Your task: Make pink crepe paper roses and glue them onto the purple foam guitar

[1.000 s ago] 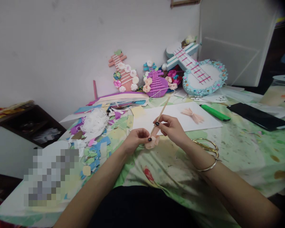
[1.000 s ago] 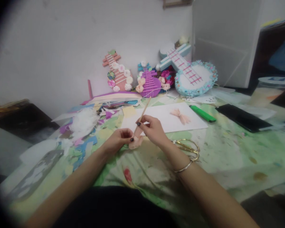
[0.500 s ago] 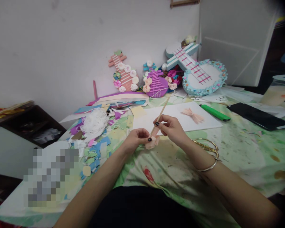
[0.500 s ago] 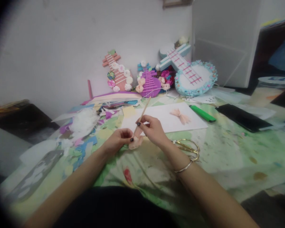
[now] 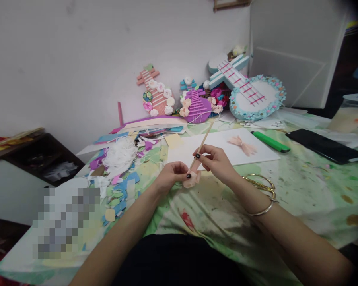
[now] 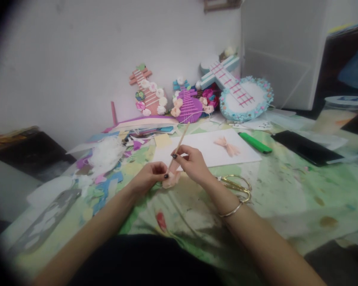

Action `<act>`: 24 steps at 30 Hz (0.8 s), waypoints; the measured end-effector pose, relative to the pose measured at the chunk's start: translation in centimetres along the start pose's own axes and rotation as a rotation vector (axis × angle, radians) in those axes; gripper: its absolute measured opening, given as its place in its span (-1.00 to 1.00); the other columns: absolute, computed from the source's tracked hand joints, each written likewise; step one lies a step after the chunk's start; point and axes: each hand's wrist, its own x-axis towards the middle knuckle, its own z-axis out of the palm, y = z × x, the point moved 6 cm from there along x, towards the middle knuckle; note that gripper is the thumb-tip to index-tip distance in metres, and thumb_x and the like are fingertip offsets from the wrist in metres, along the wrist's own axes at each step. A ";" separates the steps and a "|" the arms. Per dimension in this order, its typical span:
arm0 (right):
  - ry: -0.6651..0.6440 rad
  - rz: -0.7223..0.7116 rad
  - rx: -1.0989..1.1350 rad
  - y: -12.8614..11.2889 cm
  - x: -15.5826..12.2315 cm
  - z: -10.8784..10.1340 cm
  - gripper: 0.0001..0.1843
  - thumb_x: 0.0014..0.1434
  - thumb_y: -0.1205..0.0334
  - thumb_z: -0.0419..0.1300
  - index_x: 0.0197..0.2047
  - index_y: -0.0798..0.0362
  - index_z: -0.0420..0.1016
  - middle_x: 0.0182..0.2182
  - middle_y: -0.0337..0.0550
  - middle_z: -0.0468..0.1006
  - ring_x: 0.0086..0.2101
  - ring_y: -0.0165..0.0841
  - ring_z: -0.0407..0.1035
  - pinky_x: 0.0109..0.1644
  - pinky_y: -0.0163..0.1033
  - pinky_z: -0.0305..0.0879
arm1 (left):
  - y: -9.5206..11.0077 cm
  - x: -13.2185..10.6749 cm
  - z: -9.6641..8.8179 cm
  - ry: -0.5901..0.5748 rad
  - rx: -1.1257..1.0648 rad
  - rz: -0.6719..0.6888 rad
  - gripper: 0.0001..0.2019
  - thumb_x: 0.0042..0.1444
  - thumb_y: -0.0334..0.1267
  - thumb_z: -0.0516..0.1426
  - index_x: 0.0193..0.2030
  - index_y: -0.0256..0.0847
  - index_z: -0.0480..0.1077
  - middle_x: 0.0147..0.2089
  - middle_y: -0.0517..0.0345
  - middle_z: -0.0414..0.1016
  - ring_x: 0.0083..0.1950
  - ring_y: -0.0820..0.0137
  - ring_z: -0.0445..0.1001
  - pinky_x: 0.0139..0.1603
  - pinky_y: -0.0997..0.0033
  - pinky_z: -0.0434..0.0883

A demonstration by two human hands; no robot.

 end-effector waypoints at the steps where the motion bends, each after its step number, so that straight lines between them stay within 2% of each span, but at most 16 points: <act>1: -0.001 -0.001 0.000 0.0 0.0 0.0 -0.82 0.04 0.15 0.17 -0.41 0.10 0.43 -0.41 -0.16 0.48 -0.52 -0.49 0.24 -0.57 -0.40 0.08 | 0.0 0.0 0.0 -0.003 0.000 0.001 -0.70 -0.30 -0.24 0.38 -0.49 -0.33 0.38 -0.52 0.22 0.39 -0.51 0.56 0.30 -0.47 0.56 0.18; 10: 0.003 0.009 0.002 0.0 0.0 0.0 -0.82 0.03 0.15 0.18 -0.41 0.11 0.43 -0.40 -0.14 0.48 -0.52 -0.50 0.22 -0.58 -0.40 0.07 | 0.1 0.0 0.0 -0.024 0.001 0.017 -0.72 -0.25 -0.26 0.37 -0.48 -0.34 0.38 -0.52 0.21 0.39 -0.50 0.57 0.30 -0.47 0.56 0.17; 24: 0.023 0.003 0.032 0.3 0.1 -0.3 -0.83 0.01 0.16 0.20 -0.44 0.12 0.43 -0.38 -0.14 0.50 -0.53 -0.51 0.22 -0.58 -0.41 0.06 | 0.0 0.0 0.1 -0.024 -0.007 0.006 -0.69 -0.29 -0.23 0.39 -0.48 -0.34 0.39 -0.51 0.21 0.40 -0.50 0.56 0.31 -0.46 0.57 0.19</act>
